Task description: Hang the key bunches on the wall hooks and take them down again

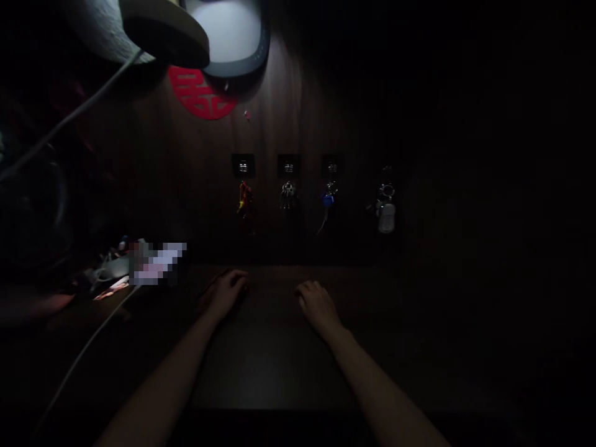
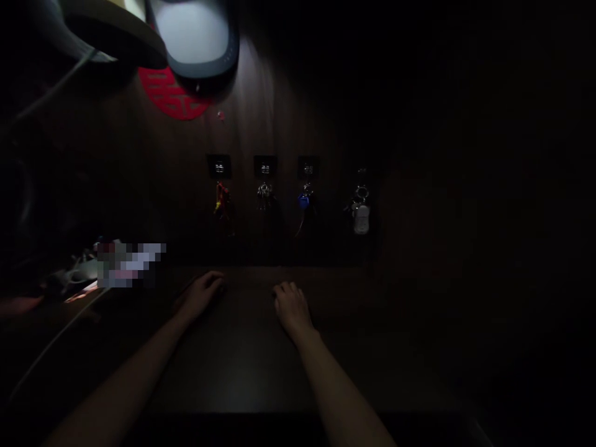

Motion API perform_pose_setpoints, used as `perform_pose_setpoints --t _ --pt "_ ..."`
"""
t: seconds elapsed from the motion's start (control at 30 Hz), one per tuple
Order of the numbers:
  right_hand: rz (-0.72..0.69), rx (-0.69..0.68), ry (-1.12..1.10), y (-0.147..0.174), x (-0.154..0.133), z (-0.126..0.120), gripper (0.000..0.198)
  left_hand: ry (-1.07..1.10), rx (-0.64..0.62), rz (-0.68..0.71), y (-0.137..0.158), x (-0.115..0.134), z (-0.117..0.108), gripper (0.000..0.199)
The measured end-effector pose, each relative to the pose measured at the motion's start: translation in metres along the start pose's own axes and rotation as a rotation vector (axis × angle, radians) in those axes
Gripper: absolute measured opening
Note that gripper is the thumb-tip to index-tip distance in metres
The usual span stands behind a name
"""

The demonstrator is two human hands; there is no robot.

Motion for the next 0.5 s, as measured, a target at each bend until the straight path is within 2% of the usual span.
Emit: perform_pose_setpoints --t 0.1,0.17,0.27,0.33,0.4,0.5 --pt "-0.014 0.016 -0.006 -0.002 0.002 0.003 0.027 -0.156 0.023 0.154 0.001 0.001 -0.002 0.019" --pt "-0.014 0.029 -0.003 -0.003 0.003 0.005 0.028 -0.241 0.107 0.156 -0.001 -0.001 -0.011 0.025" --pt "-0.012 0.041 0.007 -0.004 0.003 0.006 0.028 -0.399 0.336 0.055 -0.006 -0.005 -0.035 0.032" --pt "-0.016 0.046 0.012 -0.004 0.003 0.007 0.028 -0.546 0.433 -0.036 -0.009 -0.007 -0.049 0.032" --pt "-0.016 0.048 0.014 -0.005 0.003 0.007 0.028 -0.665 0.438 -0.131 -0.010 -0.009 -0.057 0.036" --pt "-0.010 0.038 0.011 -0.006 0.003 0.008 0.028 -0.768 0.352 -0.213 -0.010 -0.012 -0.058 0.044"
Point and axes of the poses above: each hand's wrist, its own y-axis away from the middle knuckle, its own z-axis out of the palm, x = y × z, the point moved 2 cm from there along -y, towards the middle knuckle, and after that the axes turned 15 degrees about -z, right-handed, at the moved point
